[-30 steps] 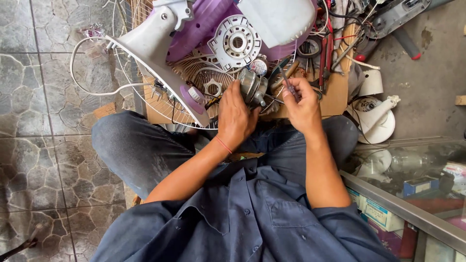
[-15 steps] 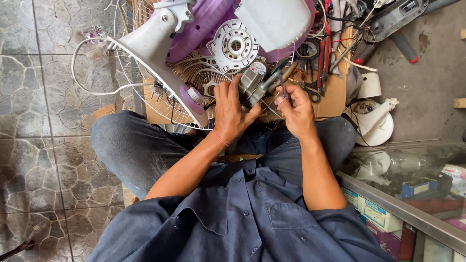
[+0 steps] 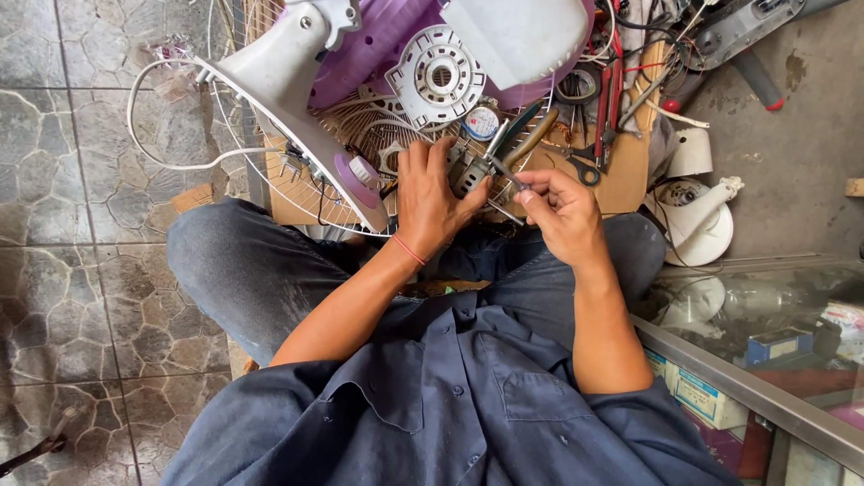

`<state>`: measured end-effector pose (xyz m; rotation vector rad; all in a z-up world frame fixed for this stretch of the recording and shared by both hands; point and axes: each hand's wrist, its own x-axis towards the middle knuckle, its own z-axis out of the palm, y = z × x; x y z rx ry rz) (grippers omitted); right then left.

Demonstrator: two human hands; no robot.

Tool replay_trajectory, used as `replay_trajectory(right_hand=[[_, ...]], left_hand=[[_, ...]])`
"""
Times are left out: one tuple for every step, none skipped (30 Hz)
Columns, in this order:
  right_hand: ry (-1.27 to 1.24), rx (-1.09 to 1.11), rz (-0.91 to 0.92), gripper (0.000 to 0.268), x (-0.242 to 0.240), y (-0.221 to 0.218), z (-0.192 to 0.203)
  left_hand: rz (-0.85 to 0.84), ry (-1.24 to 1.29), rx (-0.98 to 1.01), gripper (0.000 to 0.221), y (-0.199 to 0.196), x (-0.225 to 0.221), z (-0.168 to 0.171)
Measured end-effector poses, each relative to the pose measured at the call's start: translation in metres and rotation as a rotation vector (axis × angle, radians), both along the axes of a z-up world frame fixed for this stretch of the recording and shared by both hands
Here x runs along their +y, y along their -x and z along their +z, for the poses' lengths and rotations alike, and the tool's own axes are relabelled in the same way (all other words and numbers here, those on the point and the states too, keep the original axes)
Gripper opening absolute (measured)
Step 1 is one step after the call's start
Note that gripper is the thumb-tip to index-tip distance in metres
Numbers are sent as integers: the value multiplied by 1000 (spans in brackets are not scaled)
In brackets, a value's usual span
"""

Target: Reconnecting internal wires of a fan motor using a screwdriver and manual manipulation.

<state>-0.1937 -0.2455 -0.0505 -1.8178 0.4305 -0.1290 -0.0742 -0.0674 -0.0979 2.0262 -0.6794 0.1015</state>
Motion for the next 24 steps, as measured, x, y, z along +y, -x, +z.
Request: replay_trajectory(right_hand=[[24, 53, -5, 23, 1, 1, 1], [48, 104, -9, 23, 1, 0, 1], [47, 106, -11, 23, 1, 1, 0], [30, 140, -13, 23, 0, 2, -2], [13, 174, -16, 23, 1, 4, -3], [12, 176, -16, 23, 1, 3, -3], [-4, 183, -15, 24, 1, 2, -2], [-20, 190, -15, 24, 1, 1, -2], [-20, 190, -15, 24, 0, 1, -2], [-33, 189, -8, 24, -1, 0, -3], [-46, 187, 0, 24, -2, 0, -4], [-46, 188, -1, 24, -2, -1, -4], [-84, 191, -10, 24, -2, -2, -3], [-121, 195, -18, 24, -2, -2, -2], [-122, 196, -18, 24, -2, -2, -4], [-173, 179, -27, 24, -2, -1, -6], [-225, 163, -35, 24, -1, -1, -7], [-225, 163, -35, 24, -2, -1, -9], [-266, 155, -42, 23, -2, -1, -11], [-307, 148, -50, 23, -2, 0, -13], [-307, 148, -51, 23, -2, -1, -13], [-315, 145, -50, 23, -2, -1, -13], [-323, 142, -50, 22, -2, -1, -13], [-324, 142, -49, 22, -3, 0, -15]], left_hand=[[2, -6, 16, 69, 0, 0, 1], [5, -12, 31, 66, 0, 0, 2], [3, -13, 32, 66, 0, 1, 4], [2, -10, 46, 65, 0, 2, 6], [2, -7, 60, 64, 1, 3, 8], [2, -8, 61, 64, 1, 2, 9], [3, -13, 69, 64, 1, 2, 9], [5, -18, 77, 63, 1, 2, 9], [4, -18, 78, 63, 0, 2, 10], [0, -14, 87, 63, 1, 2, 10], [-5, -10, 96, 63, 1, 3, 10], [-6, -11, 96, 63, 1, 3, 10], [-9, -13, 98, 63, 1, 3, 10], [-10, -15, 101, 63, 1, 4, 10], [-11, -15, 101, 63, 2, 4, 10], [-13, -18, 108, 62, 2, 4, 10], [-15, -21, 114, 62, 2, 4, 10], [-15, -21, 114, 62, 2, 4, 11], [-15, -20, 122, 61, 2, 5, 12], [-15, -19, 129, 61, 2, 5, 13], [-16, -20, 130, 61, 2, 5, 14], [-17, -16, 134, 60, 3, 5, 14], [-19, -13, 138, 60, 3, 5, 15], [-19, -13, 138, 60, 3, 6, 16]])
